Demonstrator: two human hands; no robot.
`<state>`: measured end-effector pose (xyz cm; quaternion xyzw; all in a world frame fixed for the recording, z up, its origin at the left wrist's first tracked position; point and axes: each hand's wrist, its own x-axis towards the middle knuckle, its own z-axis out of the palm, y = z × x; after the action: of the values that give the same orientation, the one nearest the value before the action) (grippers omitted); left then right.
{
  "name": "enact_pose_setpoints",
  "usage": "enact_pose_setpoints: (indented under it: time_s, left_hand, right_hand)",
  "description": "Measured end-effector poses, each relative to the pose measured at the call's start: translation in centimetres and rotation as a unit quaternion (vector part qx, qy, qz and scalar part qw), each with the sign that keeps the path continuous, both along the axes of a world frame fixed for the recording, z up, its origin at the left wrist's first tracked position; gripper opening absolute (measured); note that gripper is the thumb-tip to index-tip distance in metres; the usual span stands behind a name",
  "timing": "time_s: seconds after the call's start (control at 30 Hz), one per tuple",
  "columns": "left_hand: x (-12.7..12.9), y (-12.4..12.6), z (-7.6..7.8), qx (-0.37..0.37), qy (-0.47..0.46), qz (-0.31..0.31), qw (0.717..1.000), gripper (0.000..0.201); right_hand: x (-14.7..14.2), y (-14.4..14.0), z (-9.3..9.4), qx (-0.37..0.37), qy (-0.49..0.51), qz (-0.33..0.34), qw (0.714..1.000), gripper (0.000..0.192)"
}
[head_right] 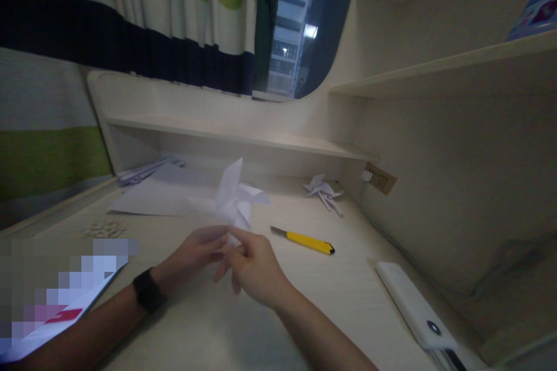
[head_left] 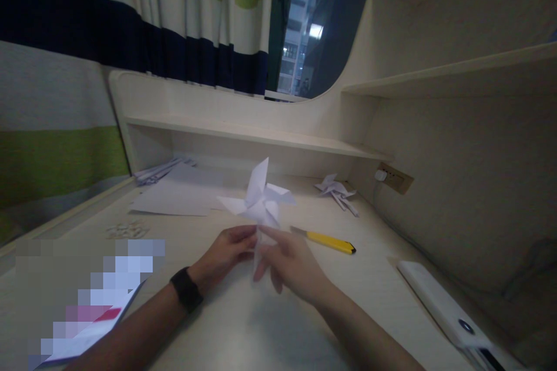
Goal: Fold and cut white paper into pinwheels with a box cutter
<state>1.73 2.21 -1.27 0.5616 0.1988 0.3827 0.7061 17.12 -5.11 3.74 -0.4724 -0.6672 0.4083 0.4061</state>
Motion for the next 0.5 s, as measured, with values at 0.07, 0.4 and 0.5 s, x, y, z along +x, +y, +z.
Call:
enact_pose_setpoints:
  time_s: [0.07,0.4,0.5]
  left_hand:
    - [0.0,0.0,0.1,0.010,-0.003,0.003,1.000,0.035]
    - [0.1,0.2,-0.2,-0.014,0.039,0.054,0.998,0.030]
    - [0.0,0.2,-0.4,-0.020,0.017,0.054,0.998,0.031]
  right_hand:
    - [0.7,0.1,0.6,0.092,-0.037,-0.087,0.991,0.037]
    - [3.5,2.8,-0.8,0.124,-0.053,-0.183,0.974,0.040]
    - [2.3,2.1,-1.0,0.062,0.008,-0.143,0.988,0.043]
